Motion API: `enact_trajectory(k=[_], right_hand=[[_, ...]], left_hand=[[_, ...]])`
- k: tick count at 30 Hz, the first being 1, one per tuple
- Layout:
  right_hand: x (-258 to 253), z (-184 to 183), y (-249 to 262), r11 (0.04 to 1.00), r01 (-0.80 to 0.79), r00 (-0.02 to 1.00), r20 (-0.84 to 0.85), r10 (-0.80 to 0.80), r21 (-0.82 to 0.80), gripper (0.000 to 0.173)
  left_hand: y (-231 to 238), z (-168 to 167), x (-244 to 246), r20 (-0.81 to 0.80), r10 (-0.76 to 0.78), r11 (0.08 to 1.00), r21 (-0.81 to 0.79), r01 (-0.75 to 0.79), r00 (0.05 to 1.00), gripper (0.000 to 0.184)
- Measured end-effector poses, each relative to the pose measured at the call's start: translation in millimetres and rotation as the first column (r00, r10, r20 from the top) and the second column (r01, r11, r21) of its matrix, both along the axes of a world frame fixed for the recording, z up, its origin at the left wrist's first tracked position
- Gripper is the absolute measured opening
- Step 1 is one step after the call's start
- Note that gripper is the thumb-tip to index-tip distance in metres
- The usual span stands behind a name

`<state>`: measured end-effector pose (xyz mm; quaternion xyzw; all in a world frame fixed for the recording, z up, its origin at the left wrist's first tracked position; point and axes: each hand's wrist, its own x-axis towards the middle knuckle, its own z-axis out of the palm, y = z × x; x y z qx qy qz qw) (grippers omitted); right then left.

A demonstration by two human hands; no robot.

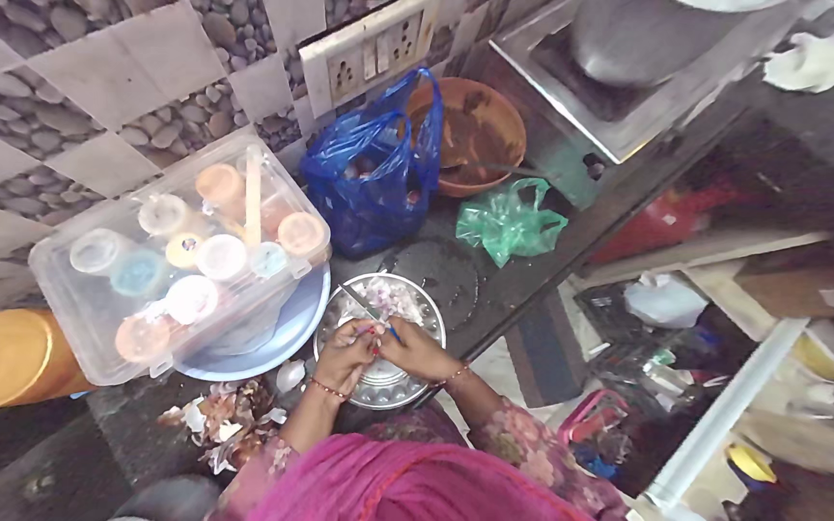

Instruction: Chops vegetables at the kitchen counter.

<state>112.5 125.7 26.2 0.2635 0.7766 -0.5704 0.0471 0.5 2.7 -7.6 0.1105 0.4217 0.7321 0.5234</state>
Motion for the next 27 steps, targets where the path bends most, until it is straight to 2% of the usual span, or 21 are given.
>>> enact_trajectory(k=[6,12,17,21,24,27], right_hand=[[1,-8,-2,1.000,0.029,1.000,-0.008,-0.029,0.009,0.039],[-2,-8,-1,0.996,0.041,0.999,0.015,-0.042,0.080,0.044],[-4,-7,0,0.991,0.054,0.997,0.047,-0.061,0.126,0.045],[-1,0,13,0.970,-0.002,0.985,0.166,-0.040,0.245,0.050],[1,16,25,0.934,-0.082,0.966,0.257,-0.011,0.349,0.045],[-2,21,32,0.868,-0.099,0.958,0.282,-0.049,0.487,0.040]], left_hand=[[2,-1,2,0.064,0.012,1.000,-0.019,-0.011,0.998,0.023],[7,0,-3,0.038,-0.021,0.997,-0.076,0.024,0.999,0.020],[11,1,-2,0.042,0.011,0.994,-0.113,-0.006,0.999,0.020],[11,0,0,0.016,0.038,0.979,-0.203,-0.034,0.999,0.020],[11,3,-2,-0.016,0.025,0.952,-0.305,-0.029,1.000,0.016],[11,6,-3,-0.013,0.035,0.948,-0.317,-0.037,0.999,0.017]])
